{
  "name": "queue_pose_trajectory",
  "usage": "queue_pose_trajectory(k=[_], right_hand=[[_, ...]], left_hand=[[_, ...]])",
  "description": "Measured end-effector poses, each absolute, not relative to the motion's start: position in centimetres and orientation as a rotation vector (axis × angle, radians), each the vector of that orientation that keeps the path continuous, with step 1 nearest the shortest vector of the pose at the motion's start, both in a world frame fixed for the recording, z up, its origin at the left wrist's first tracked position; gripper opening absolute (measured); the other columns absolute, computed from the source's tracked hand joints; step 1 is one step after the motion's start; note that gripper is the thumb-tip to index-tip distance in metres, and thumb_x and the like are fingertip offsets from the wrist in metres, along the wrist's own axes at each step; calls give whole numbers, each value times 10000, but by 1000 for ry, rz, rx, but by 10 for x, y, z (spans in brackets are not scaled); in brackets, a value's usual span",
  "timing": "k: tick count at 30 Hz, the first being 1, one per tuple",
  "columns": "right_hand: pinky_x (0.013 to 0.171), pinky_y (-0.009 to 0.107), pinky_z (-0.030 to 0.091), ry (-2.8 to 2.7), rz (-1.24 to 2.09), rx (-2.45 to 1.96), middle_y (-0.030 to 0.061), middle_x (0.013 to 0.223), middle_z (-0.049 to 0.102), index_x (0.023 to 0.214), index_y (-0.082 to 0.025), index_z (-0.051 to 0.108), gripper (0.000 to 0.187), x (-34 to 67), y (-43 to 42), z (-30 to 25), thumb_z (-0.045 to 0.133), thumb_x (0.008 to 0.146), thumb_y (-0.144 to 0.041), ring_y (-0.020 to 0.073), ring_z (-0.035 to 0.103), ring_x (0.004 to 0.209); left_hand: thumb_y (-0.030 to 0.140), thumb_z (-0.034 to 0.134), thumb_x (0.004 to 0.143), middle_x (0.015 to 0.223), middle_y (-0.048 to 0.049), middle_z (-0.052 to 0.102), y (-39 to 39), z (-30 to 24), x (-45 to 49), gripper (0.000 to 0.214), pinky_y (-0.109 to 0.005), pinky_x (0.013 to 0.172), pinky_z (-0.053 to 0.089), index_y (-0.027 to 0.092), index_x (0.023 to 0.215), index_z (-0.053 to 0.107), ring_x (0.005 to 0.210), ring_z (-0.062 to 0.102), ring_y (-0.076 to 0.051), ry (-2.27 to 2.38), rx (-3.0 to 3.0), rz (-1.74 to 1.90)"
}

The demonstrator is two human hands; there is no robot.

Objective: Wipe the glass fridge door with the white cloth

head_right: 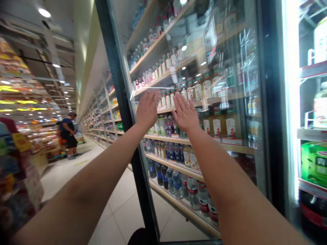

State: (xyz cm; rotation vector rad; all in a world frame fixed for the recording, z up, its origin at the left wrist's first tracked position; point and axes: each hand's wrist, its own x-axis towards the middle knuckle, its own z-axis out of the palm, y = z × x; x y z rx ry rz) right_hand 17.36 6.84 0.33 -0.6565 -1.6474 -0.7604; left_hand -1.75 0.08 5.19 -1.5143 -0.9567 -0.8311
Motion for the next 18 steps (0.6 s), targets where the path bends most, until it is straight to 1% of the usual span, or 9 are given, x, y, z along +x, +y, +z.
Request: queue_pose_trajectory(k=[2, 3, 5, 8, 10, 14, 15, 16, 18], right_hand=[[1334, 544, 190, -1603, -721, -739, 111, 1731, 217, 1677, -114, 272, 663, 172, 68, 3, 258, 1084, -409, 242, 204, 1623], [1337, 549, 173, -1592, -711, -769, 106, 1734, 206, 1679, -117, 267, 664, 171, 69, 3, 254, 1081, -404, 244, 198, 1625], [1340, 555, 151, -1593, -712, -789, 85, 1739, 198, 1682, -139, 268, 657, 170, 71, 3, 245, 1080, -400, 245, 190, 1627], [1342, 549, 146, -1593, -725, -760, 70, 1738, 212, 1685, -167, 264, 645, 171, 74, 3, 223, 1088, -410, 236, 185, 1628], [1342, 551, 147, -1588, -733, -743, 73, 1738, 213, 1686, -169, 257, 645, 171, 76, 3, 220, 1090, -414, 237, 181, 1629], [1345, 560, 139, -1598, -739, -770, 79, 1743, 195, 1690, -158, 233, 652, 172, 75, 3, 235, 1086, -405, 248, 159, 1633], [1347, 558, 135, -1604, -738, -782, 78, 1744, 193, 1691, -162, 230, 650, 172, 74, 3, 236, 1087, -403, 247, 152, 1635], [1348, 556, 133, -1609, -738, -791, 77, 1745, 190, 1691, -166, 228, 648, 172, 74, 3, 235, 1088, -401, 244, 146, 1636], [1347, 556, 135, -1616, -743, -789, 76, 1746, 188, 1691, -169, 224, 643, 173, 73, 3, 226, 1090, -398, 239, 141, 1637]], left_hand=[[92, 321, 1036, 1710, -89, 290, 5, 55, -19, 590, -555, 1334, 199, 91, 1626, 339, 1612, 141, -282, -995, -1452, -965], [98, 327, 1036, 1713, -96, 280, 6, 53, -18, 595, -558, 1336, 186, 94, 1632, 331, 1615, 124, -280, -996, -1453, -997], [118, 370, 1033, 1693, -83, 335, 5, 42, -13, 588, -515, 1339, 197, 148, 1620, 387, 1611, 165, -256, -961, -1551, -926], [169, 452, 1022, 1644, -22, 432, -3, 39, -13, 555, -447, 1335, 231, 264, 1567, 495, 1577, 287, -228, -873, -1764, -647], [186, 463, 1011, 1668, -7, 391, -7, 50, -20, 579, -456, 1344, 207, 274, 1583, 477, 1577, 288, -238, -897, -1749, -639], [205, 386, 1019, 1751, -69, 139, -6, 64, -33, 684, -598, 1350, 88, 137, 1685, 247, 1621, 60, -329, -1030, -1556, -956], [228, 375, 1027, 1754, -65, 119, -5, 59, -33, 680, -600, 1353, 72, 121, 1685, 237, 1622, 32, -327, -1033, -1568, -963], [257, 368, 1037, 1751, -39, 145, -4, 53, -32, 657, -577, 1362, 80, 135, 1675, 269, 1623, 43, -309, -1021, -1609, -931], [298, 362, 1049, 1718, 38, 268, -4, 41, -29, 583, -493, 1372, 151, 218, 1627, 386, 1617, 138, -244, -968, -1726, -788]])
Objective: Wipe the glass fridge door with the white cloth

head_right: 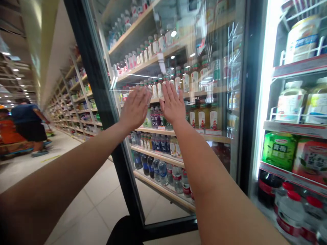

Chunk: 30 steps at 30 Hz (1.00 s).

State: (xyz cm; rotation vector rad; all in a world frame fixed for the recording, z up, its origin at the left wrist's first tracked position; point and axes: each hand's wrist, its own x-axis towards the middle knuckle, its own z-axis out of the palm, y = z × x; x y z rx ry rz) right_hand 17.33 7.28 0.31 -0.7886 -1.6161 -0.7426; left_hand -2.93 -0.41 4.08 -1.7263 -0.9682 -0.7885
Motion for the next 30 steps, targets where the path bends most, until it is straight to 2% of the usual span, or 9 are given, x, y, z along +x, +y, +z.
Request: queue_pose_trajectory(k=[2, 6, 8, 10, 14, 21, 23, 27, 30], right_hand=[[1343, 561, 139, -1619, -745, -766, 77, 1745, 188, 1694, -173, 212, 642, 174, 73, 3, 217, 1092, -399, 237, 140, 1637], [1339, 569, 129, -1609, -739, -741, 82, 1744, 193, 1692, -169, 211, 642, 174, 76, 1, 199, 1097, -408, 243, 152, 1634], [1341, 562, 121, -1604, -743, -737, 82, 1742, 198, 1688, -162, 226, 641, 174, 76, 1, 192, 1099, -413, 238, 159, 1633], [1342, 552, 117, -1603, -747, -745, 82, 1744, 193, 1685, -151, 233, 642, 174, 76, 0, 190, 1097, -403, 231, 153, 1634], [1345, 533, 108, -1622, -752, -780, 85, 1748, 172, 1681, -124, 233, 649, 174, 74, 0, 202, 1085, -379, 225, 130, 1638], [1347, 535, 99, -1627, -747, -812, 81, 1748, 176, 1679, -127, 235, 660, 174, 72, 0, 215, 1071, -383, 231, 132, 1637], [1346, 539, 107, -1629, -749, -820, 74, 1752, 161, 1683, -137, 225, 657, 174, 70, 0, 222, 1069, -371, 235, 123, 1638], [1344, 554, 115, -1640, -749, -828, 73, 1755, 149, 1687, -140, 204, 654, 174, 70, 0, 215, 1071, -360, 242, 113, 1640], [1350, 531, 108, -1635, -739, -832, 47, 1756, 150, 1687, -160, 199, 651, 174, 71, 0, 182, 1082, -399, 235, 112, 1639]], left_hand=[[275, 350, 1050, 1684, 79, 344, -6, 39, -30, 542, -441, 1363, 201, 285, 1582, 452, 1600, 211, -193, -939, -1772, -712], [180, 334, 1033, 1725, -119, 237, -7, 55, -37, 613, -556, 1342, 137, 123, 1643, 329, 1623, 88, -278, -990, -1607, -844], [170, 346, 1039, 1727, -174, 196, -3, 48, -35, 643, -585, 1329, 129, 94, 1669, 242, 1624, 30, -304, -950, -1558, -858], [195, 393, 1052, 1727, -155, 210, 0, 27, -31, 663, -558, 1330, 146, 136, 1686, 207, 1624, 28, -294, -845, -1614, -746], [302, 510, 1065, 1692, -24, 345, 1, 5, -32, 615, -440, 1333, 203, 270, 1653, 331, 1601, 208, -235, -708, -1759, -505], [170, 462, 1035, 1744, -154, 130, 0, 47, -43, 759, -621, 1318, 129, 165, 1708, 113, 1619, 30, -352, -926, -1477, -894], [216, 508, 1044, 1742, -127, 169, -1, 36, -40, 764, -576, 1329, 158, 195, 1709, 132, 1621, 58, -324, -838, -1591, -758], [231, 519, 1063, 1680, 22, 371, -8, 25, -40, 641, -449, 1331, 233, 372, 1653, 311, 1588, 253, -211, -666, -1785, -449], [139, 452, 1036, 1703, -58, 316, -9, 39, -42, 674, -560, 1323, 217, 287, 1672, 283, 1609, 177, -279, -842, -1602, -690]])
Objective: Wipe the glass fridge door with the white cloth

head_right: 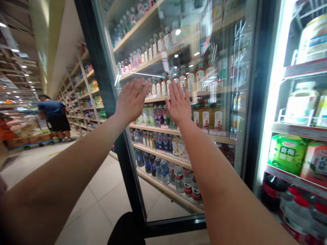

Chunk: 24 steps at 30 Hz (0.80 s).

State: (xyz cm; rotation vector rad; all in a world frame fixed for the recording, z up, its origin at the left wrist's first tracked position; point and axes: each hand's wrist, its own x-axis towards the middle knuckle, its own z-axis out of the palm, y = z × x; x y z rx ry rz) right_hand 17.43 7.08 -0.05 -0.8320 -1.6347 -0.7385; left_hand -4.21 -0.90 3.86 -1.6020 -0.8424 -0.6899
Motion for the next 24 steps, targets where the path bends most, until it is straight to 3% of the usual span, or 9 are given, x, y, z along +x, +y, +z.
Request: queue_pose_trajectory(k=[2, 4, 6, 8, 14, 16, 20, 24], right_hand=[[1347, 539, 121, -1635, -725, -814, 37, 1753, 162, 1687, -174, 201, 653, 175, 71, -2, 182, 1082, -417, 239, 121, 1638], [1337, 574, 138, -1640, -720, -779, 57, 1749, 172, 1685, -156, 213, 662, 177, 71, -4, 213, 1075, -415, 253, 138, 1635], [1328, 603, 140, -1643, -725, -737, 87, 1746, 176, 1680, -126, 225, 674, 179, 71, -6, 254, 1069, -409, 268, 146, 1634], [1325, 613, 132, -1643, -720, -697, 106, 1742, 186, 1682, -125, 225, 682, 181, 72, -8, 287, 1068, -416, 280, 154, 1633], [1316, 634, 130, -1663, -686, -675, 141, 1733, 206, 1690, -137, 197, 687, 183, 71, -10, 313, 1072, -414, 305, 188, 1623], [1315, 635, 135, -1657, -688, -673, 141, 1733, 206, 1690, -141, 200, 688, 183, 70, -10, 317, 1072, -421, 308, 177, 1626], [1312, 635, 148, -1652, -692, -665, 137, 1734, 207, 1692, -146, 199, 692, 183, 71, -11, 316, 1073, -433, 307, 177, 1626], [1311, 631, 158, -1665, -684, -672, 134, 1735, 203, 1692, -150, 199, 686, 184, 71, -11, 318, 1074, -422, 304, 196, 1622]], left_hand=[[105, 402, 1022, 1717, -118, 261, -8, 40, -39, 718, -615, 1311, 216, 221, 1697, 185, 1618, 115, -305, -949, -1464, -860], [109, 373, 1035, 1708, -167, 261, -7, 31, -35, 699, -621, 1312, 207, 153, 1699, 157, 1618, 92, -318, -941, -1476, -791], [160, 421, 1063, 1676, -53, 375, -9, 20, -33, 641, -459, 1333, 243, 242, 1681, 272, 1605, 194, -233, -851, -1607, -541], [158, 390, 1085, 1666, 28, 395, -12, 17, -33, 581, -388, 1334, 230, 309, 1645, 368, 1593, 228, -180, -807, -1673, -375], [53, 297, 1036, 1709, -105, 292, -14, 27, -35, 609, -502, 1341, 161, 122, 1636, 376, 1619, 112, -282, -1096, -1394, -735], [86, 294, 1065, 1712, -94, 288, -13, 20, -33, 583, -486, 1346, 139, 139, 1640, 372, 1620, 100, -273, -1029, -1473, -620], [96, 310, 1076, 1707, 22, 311, -15, 21, -34, 601, -413, 1347, 150, 277, 1646, 375, 1612, 141, -191, -880, -1651, -357], [42, 355, 1008, 1734, -52, 222, -15, 40, -29, 670, -495, 1345, 127, 185, 1662, 320, 1619, 115, -259, -1122, -1464, -618]])
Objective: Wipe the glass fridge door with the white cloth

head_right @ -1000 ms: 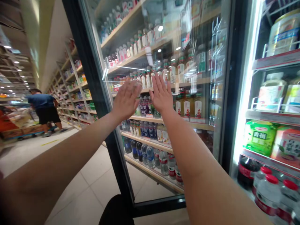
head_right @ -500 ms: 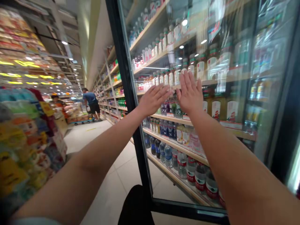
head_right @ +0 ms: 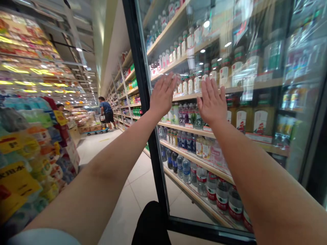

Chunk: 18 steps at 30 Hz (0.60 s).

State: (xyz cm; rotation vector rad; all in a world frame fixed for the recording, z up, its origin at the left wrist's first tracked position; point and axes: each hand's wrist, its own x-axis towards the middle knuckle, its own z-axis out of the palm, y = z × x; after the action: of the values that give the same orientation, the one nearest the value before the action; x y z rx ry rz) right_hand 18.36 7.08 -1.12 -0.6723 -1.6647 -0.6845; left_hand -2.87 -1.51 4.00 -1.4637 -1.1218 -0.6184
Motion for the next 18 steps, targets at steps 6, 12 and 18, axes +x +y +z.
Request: queue_pose_trajectory(k=[6, 12, 18], right_hand=[[1317, 619, 150, -1658, -685, -693, 129, 1737, 192, 1685, -135, 222, 689, 184, 68, -11, 323, 1062, -411, 301, 171, 1628], [1316, 635, 138, -1655, -667, -695, 112, 1734, 207, 1682, -144, 250, 680, 183, 64, -11, 315, 1063, -417, 305, 175, 1627], [1338, 594, 91, -1664, -643, -722, 86, 1743, 171, 1686, -138, 232, 676, 183, 63, -11, 277, 1070, -413, 284, 146, 1635]], left_hand=[[126, 325, 1071, 1698, 31, 328, -17, 24, -15, 580, -381, 1348, 136, 254, 1630, 409, 1606, 176, -180, -942, -1695, -382], [72, 275, 967, 1717, -8, 278, -10, 58, -21, 703, -492, 1349, 120, 185, 1656, 364, 1613, 151, -247, -1111, -1558, -820], [127, 292, 1020, 1699, -13, 328, -10, 37, -1, 621, -454, 1350, 116, 177, 1628, 408, 1612, 157, -221, -983, -1767, -522]])
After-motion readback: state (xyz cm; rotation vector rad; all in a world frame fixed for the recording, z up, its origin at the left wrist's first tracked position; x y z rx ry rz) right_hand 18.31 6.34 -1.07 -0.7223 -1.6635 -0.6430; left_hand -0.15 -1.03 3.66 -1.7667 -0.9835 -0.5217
